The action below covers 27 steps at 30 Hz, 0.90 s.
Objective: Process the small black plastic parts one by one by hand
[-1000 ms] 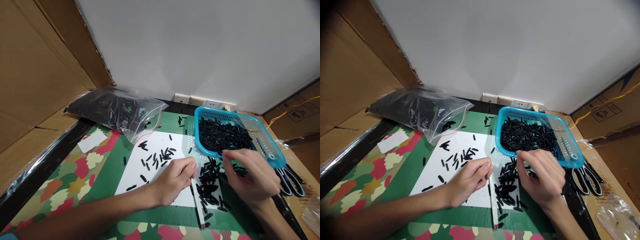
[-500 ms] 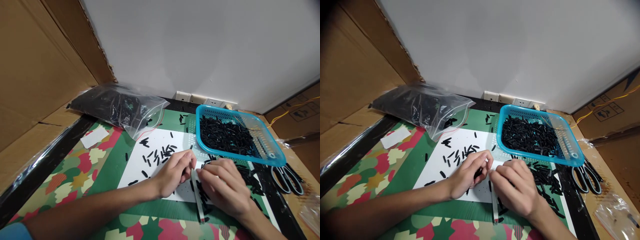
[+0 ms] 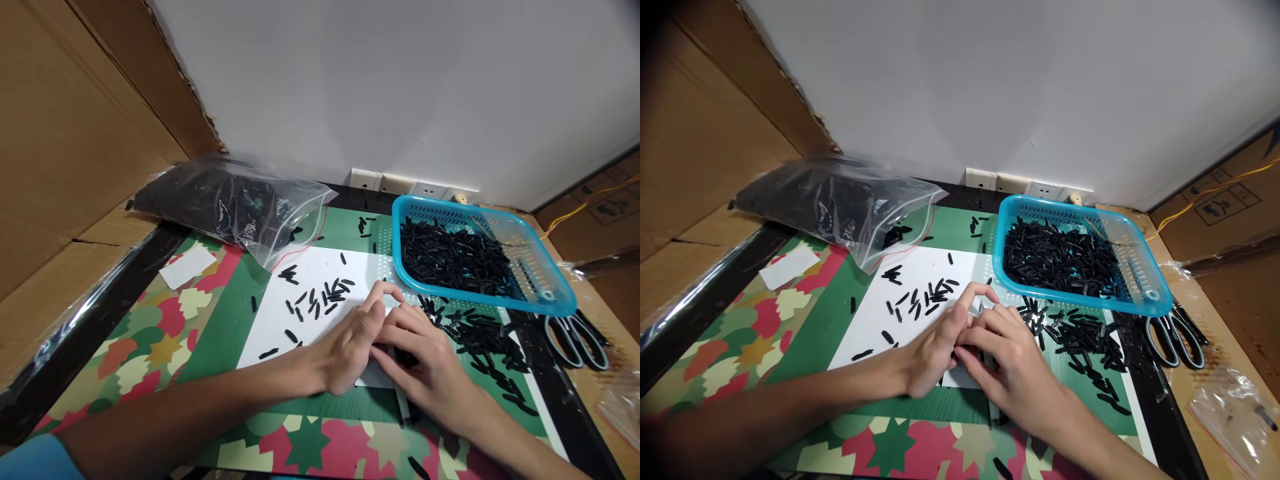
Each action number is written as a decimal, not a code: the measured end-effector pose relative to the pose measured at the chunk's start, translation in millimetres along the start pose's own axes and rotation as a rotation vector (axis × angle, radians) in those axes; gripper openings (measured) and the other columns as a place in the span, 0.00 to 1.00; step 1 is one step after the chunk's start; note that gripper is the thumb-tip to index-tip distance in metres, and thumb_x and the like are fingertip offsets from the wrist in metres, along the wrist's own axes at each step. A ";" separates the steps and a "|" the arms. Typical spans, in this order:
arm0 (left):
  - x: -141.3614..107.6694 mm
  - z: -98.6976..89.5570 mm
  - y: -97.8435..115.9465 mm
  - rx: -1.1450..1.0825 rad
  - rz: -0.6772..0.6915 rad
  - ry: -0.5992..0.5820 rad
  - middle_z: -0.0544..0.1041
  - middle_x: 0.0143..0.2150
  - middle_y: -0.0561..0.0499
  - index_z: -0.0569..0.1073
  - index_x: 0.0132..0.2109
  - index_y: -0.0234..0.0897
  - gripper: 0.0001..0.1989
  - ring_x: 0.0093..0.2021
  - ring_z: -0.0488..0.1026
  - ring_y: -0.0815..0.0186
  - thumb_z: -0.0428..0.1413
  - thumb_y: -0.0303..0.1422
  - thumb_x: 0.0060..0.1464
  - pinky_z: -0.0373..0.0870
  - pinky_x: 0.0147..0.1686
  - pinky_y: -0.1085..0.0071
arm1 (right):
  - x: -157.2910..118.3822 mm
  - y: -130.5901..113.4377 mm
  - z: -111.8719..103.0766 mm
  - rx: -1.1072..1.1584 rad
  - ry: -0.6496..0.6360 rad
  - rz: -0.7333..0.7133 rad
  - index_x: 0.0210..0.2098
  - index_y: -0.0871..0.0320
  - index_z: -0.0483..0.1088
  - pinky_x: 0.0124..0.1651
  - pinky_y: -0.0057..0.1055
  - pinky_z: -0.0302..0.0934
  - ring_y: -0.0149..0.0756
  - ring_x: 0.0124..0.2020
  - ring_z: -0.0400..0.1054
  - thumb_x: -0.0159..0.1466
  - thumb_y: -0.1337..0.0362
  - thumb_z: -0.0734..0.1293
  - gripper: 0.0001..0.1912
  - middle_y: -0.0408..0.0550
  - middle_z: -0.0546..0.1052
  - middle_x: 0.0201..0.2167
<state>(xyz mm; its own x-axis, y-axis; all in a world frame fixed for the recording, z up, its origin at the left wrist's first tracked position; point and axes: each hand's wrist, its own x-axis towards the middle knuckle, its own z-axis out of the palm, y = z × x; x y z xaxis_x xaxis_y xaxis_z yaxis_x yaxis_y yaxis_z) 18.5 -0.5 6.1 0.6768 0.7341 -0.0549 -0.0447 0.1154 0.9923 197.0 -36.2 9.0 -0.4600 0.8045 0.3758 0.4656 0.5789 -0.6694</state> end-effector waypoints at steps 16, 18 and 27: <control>6.1 -1.6 -1.0 -0.166 -0.060 0.111 0.61 0.23 0.60 0.68 0.38 0.38 0.21 0.20 0.53 0.74 0.51 0.50 0.73 0.49 0.19 0.76 | -5.5 5.9 -15.6 0.108 0.351 0.189 0.39 0.54 0.73 0.36 0.31 0.64 0.33 0.32 0.70 0.73 0.70 0.69 0.06 0.42 0.76 0.31; 5.4 -2.1 -0.7 -0.193 -0.049 0.096 0.60 0.22 0.61 0.66 0.37 0.39 0.20 0.20 0.52 0.75 0.53 0.49 0.72 0.48 0.19 0.77 | -5.8 5.6 -15.4 0.126 0.358 0.218 0.39 0.54 0.74 0.35 0.30 0.64 0.33 0.31 0.70 0.74 0.69 0.69 0.06 0.42 0.76 0.31; 7.0 -0.8 -1.9 -0.229 -0.015 0.106 0.59 0.22 0.63 0.62 0.36 0.40 0.22 0.18 0.49 0.77 0.56 0.51 0.70 0.46 0.18 0.78 | -1.2 4.9 -17.1 0.230 0.294 0.309 0.39 0.55 0.74 0.30 0.27 0.67 0.31 0.26 0.69 0.75 0.64 0.67 0.07 0.41 0.74 0.27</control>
<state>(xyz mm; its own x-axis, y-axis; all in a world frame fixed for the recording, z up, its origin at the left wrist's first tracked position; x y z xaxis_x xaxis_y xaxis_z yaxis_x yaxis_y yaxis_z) 22.7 4.9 3.8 0.5981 0.7961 -0.0924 -0.2094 0.2665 0.9408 212.7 -32.1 16.3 -0.0776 0.9570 0.2797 0.3523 0.2888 -0.8902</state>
